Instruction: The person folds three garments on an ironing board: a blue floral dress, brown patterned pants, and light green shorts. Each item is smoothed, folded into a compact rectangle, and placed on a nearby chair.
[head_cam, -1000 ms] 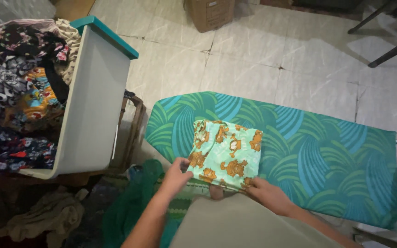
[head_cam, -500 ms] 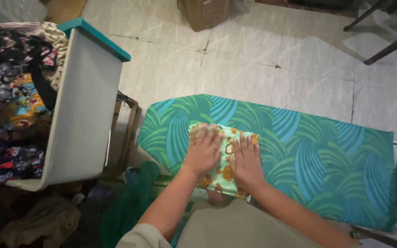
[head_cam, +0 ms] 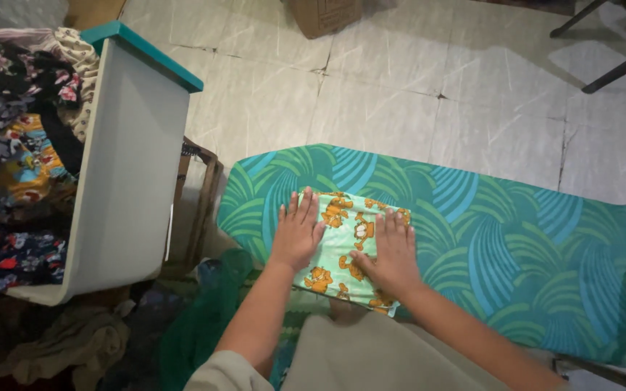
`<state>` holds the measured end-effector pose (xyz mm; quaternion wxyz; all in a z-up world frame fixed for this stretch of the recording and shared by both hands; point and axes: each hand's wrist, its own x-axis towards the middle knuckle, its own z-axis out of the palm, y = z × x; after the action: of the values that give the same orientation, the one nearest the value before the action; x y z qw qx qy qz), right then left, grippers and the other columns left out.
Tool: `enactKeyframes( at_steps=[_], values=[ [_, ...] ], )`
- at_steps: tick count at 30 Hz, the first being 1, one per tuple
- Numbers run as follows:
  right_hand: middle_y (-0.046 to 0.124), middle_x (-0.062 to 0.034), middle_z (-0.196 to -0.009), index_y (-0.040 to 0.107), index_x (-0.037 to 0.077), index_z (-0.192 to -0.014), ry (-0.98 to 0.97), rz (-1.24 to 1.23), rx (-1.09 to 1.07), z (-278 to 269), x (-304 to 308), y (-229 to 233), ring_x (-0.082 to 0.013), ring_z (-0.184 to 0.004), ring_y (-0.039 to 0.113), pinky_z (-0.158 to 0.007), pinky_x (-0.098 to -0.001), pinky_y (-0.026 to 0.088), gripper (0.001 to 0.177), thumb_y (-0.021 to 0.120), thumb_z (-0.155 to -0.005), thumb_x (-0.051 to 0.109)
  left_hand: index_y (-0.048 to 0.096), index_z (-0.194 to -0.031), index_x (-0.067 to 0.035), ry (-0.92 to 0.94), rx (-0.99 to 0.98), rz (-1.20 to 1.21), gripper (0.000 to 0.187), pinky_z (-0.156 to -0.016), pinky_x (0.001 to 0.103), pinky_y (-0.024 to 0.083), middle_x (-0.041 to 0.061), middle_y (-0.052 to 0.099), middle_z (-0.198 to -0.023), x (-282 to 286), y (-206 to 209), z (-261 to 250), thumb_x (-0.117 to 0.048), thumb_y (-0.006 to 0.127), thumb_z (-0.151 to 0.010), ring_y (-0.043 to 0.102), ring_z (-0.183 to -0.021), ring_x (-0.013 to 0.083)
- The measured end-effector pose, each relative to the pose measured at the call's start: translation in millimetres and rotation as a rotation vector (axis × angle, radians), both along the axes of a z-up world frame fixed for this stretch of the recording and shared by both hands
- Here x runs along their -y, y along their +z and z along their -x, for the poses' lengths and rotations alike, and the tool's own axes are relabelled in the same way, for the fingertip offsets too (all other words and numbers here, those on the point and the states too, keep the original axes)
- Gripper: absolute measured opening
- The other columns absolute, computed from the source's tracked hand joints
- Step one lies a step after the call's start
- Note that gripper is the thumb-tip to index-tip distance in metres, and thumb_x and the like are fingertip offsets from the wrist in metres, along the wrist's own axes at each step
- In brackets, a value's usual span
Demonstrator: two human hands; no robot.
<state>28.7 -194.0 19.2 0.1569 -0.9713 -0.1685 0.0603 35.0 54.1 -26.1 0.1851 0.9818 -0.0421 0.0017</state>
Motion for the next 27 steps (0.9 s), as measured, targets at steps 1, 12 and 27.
enactKeyframes(
  at_steps=[1, 12, 27],
  values=[
    [0.015, -0.0266, -0.165, 0.025, -0.002, -0.155, 0.01, 0.001, -0.023, 1.5, 2.4, 6.1, -0.0419, -0.153, 0.01, -0.12, -0.059, 0.009, 0.102, 0.054, -0.088, 0.069, 0.03, -0.16, -0.01, -0.008, -0.001, 0.023, 0.067, -0.121, 0.06, 0.02, 0.01, 0.021, -0.171, -1.2, -0.4, 0.7, -0.041, 0.048, -0.103, 0.021, -0.155, 0.0391],
    [0.049, -0.027, -0.146, 0.035, -0.003, -0.156, -0.285, -0.509, -0.15, 23.2, 75.2, -47.9, -0.0363, -0.132, 0.05, -0.109, -0.0434, 0.041, 0.083, 0.061, -0.096, 0.047, 0.039, -0.156, -0.001, 0.074, 0.178, 0.171, 0.065, -0.112, 0.057, 0.032, 0.035, 0.03, -0.159, 10.8, 50.7, 17.5, -0.028, 0.06, -0.101, 0.036, -0.14, 0.0508],
    [0.069, -0.0118, -0.122, 0.055, 0.009, -0.133, -0.544, -1.115, -1.055, -26.7, 15.3, 67.3, -0.0284, -0.107, 0.07, -0.088, -0.0465, 0.06, 0.062, 0.073, -0.074, 0.01, 0.067, -0.132, -0.01, 0.5, -0.189, 0.704, 0.054, -0.1, 0.051, 0.054, 0.017, 0.072, -0.123, 16.3, 28.8, 4.9, -0.055, 0.048, -0.108, 0.068, -0.117, 0.0386]
  ],
)
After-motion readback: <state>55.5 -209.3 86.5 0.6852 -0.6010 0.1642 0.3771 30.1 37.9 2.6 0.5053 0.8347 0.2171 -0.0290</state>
